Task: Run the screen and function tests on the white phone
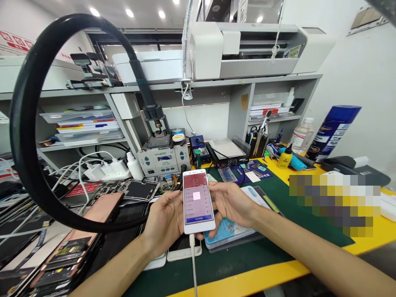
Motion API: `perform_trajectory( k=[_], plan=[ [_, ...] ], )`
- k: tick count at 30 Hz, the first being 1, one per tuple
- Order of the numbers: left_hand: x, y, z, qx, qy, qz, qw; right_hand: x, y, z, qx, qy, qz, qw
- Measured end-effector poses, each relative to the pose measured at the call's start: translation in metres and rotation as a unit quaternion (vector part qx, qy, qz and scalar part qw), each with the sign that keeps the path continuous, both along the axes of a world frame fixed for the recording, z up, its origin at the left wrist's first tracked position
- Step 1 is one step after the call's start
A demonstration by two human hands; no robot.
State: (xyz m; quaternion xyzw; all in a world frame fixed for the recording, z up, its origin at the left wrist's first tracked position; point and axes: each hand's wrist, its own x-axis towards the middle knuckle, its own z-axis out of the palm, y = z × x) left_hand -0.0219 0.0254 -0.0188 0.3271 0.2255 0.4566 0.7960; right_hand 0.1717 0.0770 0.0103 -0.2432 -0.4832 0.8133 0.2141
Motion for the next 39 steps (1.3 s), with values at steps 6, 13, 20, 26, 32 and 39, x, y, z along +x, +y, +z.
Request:
perform_trajectory(
  k=[6, 13, 20, 26, 32, 39],
  plan=[
    [0.0024, 0.0022, 0.0020, -0.024, 0.026, 0.015, 0.999, 0.0006, -0.0010, 0.0014, -0.005, 0.005, -0.001, 1.000],
    [0.0010, -0.0011, 0.0030, -0.013, 0.009, 0.018, 1.000, -0.0008, -0.0008, 0.0007, 0.000, -0.010, -0.009, 1.000],
    [0.0023, 0.0007, 0.0010, -0.010, 0.014, 0.018, 1.000, 0.0014, -0.0007, 0.0016, -0.014, 0.011, 0.001, 1.000],
    [0.0031, -0.0001, 0.0031, -0.021, 0.024, 0.023, 0.999, 0.0004, -0.0010, 0.0018, -0.016, 0.008, -0.003, 1.000],
    [0.0029, -0.0007, 0.0037, -0.017, 0.019, 0.022, 0.999, -0.0019, -0.0013, 0.0011, -0.009, -0.010, -0.008, 1.000],
    [0.0028, 0.0002, 0.0038, -0.020, 0.031, 0.025, 0.999, -0.0014, -0.0017, 0.0019, -0.011, 0.000, -0.012, 1.000]
  ],
)
